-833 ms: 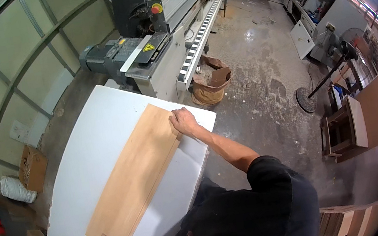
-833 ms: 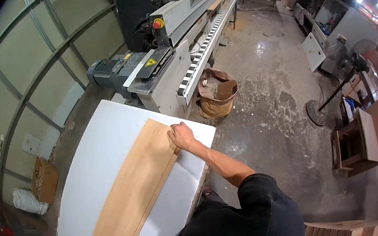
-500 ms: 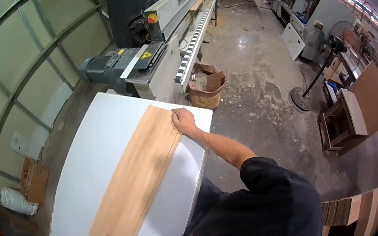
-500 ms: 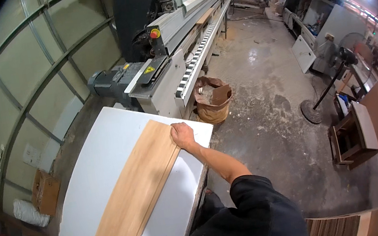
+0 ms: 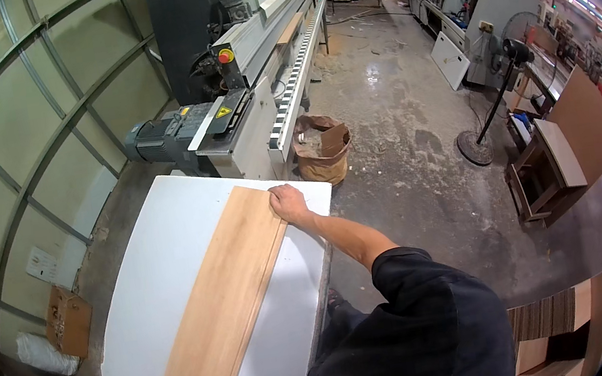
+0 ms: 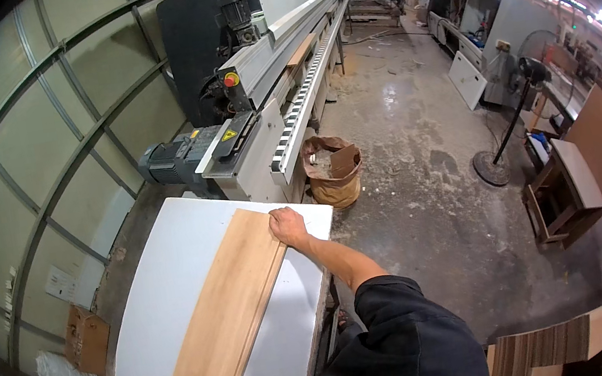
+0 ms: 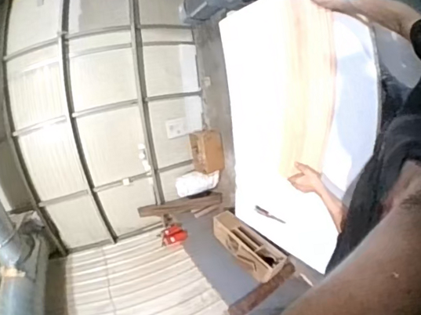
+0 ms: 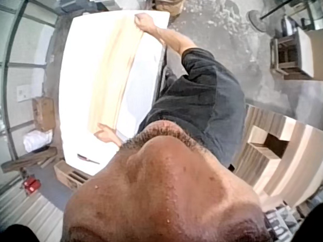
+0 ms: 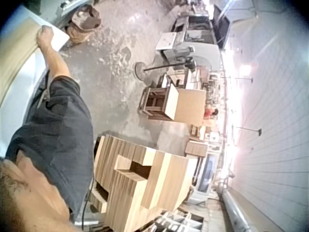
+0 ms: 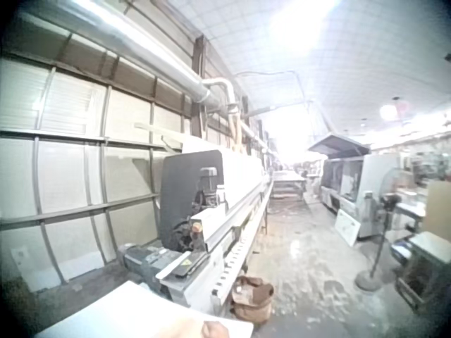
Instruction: The person picks up wood boards, places them on a table, and stacks them together onto a larger pile of boards in a workshop.
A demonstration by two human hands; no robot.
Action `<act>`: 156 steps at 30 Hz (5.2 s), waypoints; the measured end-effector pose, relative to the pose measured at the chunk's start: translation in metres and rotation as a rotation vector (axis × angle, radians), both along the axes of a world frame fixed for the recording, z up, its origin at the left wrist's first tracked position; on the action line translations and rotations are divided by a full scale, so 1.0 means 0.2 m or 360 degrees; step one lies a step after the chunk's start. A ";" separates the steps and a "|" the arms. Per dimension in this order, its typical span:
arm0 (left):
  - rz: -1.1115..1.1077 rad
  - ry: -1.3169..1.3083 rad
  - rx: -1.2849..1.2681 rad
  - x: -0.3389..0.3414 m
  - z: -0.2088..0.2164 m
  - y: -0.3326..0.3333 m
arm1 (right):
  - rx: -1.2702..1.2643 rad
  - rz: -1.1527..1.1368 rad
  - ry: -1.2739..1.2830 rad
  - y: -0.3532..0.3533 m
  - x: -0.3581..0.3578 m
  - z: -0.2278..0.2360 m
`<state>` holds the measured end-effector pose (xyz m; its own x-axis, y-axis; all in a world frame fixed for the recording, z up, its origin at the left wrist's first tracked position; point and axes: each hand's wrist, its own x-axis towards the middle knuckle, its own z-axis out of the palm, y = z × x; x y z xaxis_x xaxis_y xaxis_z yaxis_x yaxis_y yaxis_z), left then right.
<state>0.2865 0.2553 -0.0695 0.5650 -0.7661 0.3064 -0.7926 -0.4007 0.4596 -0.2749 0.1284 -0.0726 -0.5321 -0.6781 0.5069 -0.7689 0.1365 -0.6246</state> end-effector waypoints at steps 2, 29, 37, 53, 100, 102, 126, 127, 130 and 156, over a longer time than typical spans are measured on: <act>-0.0027 -0.0043 -0.0005 0.01 -0.01 -0.01 | -0.0043 0.0012 0.0018 0.00 0.00 -0.01; -0.0017 0.0146 0.0111 -0.07 0.12 0.01 | 0.0056 -0.0034 -0.0044 0.01 0.00 0.03; -0.0048 0.0061 0.0167 -0.09 0.16 0.03 | 0.0039 -0.0029 -0.0018 0.01 0.01 0.03; -0.0083 -0.0057 0.0186 0.05 0.03 -0.04 | -0.0025 -0.0023 -0.0004 0.00 -0.01 -0.01; -0.0771 0.2384 0.0070 -1.88 0.35 -1.27 | 0.0490 0.0692 0.0823 -0.92 -0.75 0.36; -0.0789 0.2499 0.0014 -1.86 0.31 -1.28 | 0.0559 0.0664 0.0875 -1.00 -0.82 0.34; -0.0404 0.2348 -0.0228 -1.04 0.34 -0.82 | 0.0734 0.0600 0.0658 -1.52 -1.54 0.22; -0.0402 0.2354 -0.0232 -0.98 0.35 -0.78 | 0.0644 0.0618 0.0813 -1.49 -1.47 0.20; -0.0337 0.2333 -0.0350 -0.84 0.42 -0.60 | 0.0550 0.0650 0.0896 -1.28 -1.12 0.30; -0.0176 0.1032 0.0440 0.13 0.29 0.15 | 0.1070 0.0746 -0.0027 0.42 -0.33 0.30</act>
